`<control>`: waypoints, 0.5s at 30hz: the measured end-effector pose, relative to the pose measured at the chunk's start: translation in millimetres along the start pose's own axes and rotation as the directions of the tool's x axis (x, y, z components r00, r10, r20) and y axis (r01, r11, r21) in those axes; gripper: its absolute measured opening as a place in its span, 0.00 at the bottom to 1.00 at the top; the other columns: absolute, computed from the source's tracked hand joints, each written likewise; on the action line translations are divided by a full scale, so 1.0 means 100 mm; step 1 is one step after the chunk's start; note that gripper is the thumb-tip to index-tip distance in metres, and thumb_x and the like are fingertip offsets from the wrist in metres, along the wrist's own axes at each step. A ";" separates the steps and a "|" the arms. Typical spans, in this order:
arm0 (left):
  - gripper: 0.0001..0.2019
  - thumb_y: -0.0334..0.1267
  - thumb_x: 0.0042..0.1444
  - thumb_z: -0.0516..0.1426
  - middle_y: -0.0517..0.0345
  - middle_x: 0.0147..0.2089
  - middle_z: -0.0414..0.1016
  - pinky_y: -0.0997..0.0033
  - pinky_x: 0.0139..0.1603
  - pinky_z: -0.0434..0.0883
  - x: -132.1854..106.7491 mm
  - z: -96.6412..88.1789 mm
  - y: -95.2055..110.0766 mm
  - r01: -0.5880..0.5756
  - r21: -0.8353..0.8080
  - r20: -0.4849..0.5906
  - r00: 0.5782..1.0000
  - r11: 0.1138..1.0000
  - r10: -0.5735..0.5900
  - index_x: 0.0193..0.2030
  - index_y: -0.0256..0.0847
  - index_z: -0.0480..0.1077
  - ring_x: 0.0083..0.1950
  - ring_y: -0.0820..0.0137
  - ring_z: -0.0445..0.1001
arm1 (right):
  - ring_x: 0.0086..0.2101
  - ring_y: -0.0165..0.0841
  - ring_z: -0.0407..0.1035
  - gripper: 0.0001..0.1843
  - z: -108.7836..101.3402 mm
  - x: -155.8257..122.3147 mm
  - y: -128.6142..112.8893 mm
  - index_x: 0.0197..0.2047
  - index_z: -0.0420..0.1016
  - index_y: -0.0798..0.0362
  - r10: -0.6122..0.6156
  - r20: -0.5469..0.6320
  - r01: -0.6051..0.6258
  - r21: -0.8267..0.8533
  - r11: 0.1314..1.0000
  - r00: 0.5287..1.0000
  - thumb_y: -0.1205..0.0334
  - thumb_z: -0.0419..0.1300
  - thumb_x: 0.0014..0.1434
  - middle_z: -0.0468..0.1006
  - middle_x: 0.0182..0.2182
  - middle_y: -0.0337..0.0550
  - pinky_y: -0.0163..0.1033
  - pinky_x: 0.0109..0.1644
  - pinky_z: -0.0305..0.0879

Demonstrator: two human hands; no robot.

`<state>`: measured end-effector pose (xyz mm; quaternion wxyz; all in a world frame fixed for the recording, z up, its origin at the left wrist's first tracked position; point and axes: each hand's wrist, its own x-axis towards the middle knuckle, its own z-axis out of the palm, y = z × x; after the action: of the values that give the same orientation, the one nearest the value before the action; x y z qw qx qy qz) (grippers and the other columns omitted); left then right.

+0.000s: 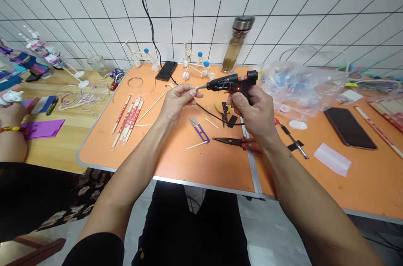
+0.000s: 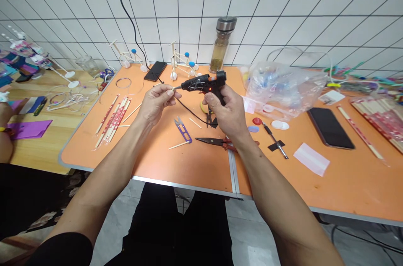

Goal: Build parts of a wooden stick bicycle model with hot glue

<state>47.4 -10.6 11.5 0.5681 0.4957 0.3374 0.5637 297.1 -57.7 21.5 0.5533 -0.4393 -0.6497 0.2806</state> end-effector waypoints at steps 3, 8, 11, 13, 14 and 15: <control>0.18 0.49 0.54 0.78 0.57 0.38 0.90 0.75 0.38 0.77 -0.01 0.00 0.01 0.010 0.011 -0.013 1.000 1.000 -0.010 0.42 0.42 0.82 0.31 0.77 0.79 | 0.25 0.31 0.65 0.26 0.01 0.03 0.02 0.45 0.80 0.46 0.002 -0.012 -0.002 0.053 0.999 1.000 0.30 0.69 0.70 0.80 0.33 0.41 0.39 0.26 0.62; 0.20 0.52 0.52 0.79 0.56 0.38 0.90 0.76 0.37 0.76 -0.01 -0.01 0.01 0.011 0.006 -0.017 1.000 1.000 -0.010 0.42 0.42 0.82 0.31 0.76 0.80 | 0.22 0.30 0.63 0.26 -0.13 0.19 0.27 0.44 0.72 0.45 0.103 -0.129 -0.089 0.109 0.990 0.986 0.33 0.74 0.65 0.70 0.27 0.33 0.37 0.23 0.60; 0.21 0.52 0.50 0.79 0.55 0.39 0.90 0.76 0.37 0.76 -0.01 0.00 0.02 0.009 0.015 -0.013 1.000 1.000 -0.009 0.42 0.42 0.82 0.31 0.76 0.80 | 0.24 0.32 0.68 0.24 -0.28 0.29 0.58 0.51 0.70 0.45 0.266 -0.211 -0.254 0.081 0.964 0.941 0.44 0.74 0.62 0.76 0.31 0.33 0.37 0.25 0.63; 0.21 0.53 0.50 0.79 0.55 0.39 0.90 0.75 0.37 0.77 -0.01 0.01 0.02 0.015 0.027 -0.015 1.000 1.000 -0.015 0.41 0.42 0.81 0.30 0.76 0.80 | 0.26 0.34 0.72 0.25 -0.38 0.33 0.78 0.58 0.68 0.48 0.394 -0.260 -0.403 0.023 0.915 0.881 0.51 0.69 0.63 0.80 0.32 0.36 0.38 0.27 0.67; 0.21 0.53 0.50 0.79 0.55 0.38 0.90 0.75 0.37 0.77 -0.01 0.01 0.02 0.016 0.031 -0.014 1.000 0.999 -0.015 0.41 0.42 0.81 0.30 0.76 0.80 | 0.27 0.36 0.74 0.28 -0.41 0.33 0.87 0.63 0.67 0.51 0.422 -0.277 -0.449 -0.040 0.893 0.863 0.52 0.67 0.64 0.80 0.32 0.36 0.39 0.29 0.69; 0.21 0.53 0.50 0.79 0.55 0.38 0.90 0.75 0.36 0.77 -0.01 0.02 0.02 0.015 0.034 -0.012 1.000 0.999 -0.014 0.41 0.42 0.81 0.30 0.76 0.80 | 0.29 0.38 0.76 0.31 -0.44 0.33 0.94 0.67 0.64 0.53 0.412 -0.267 -0.456 -0.129 0.881 0.871 0.54 0.64 0.65 0.81 0.33 0.38 0.40 0.32 0.71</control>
<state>48.5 -12.1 14.0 0.5616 0.4996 0.3538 0.5566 364.4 8.7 -32.3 0.5036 -0.6541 -0.4886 0.2824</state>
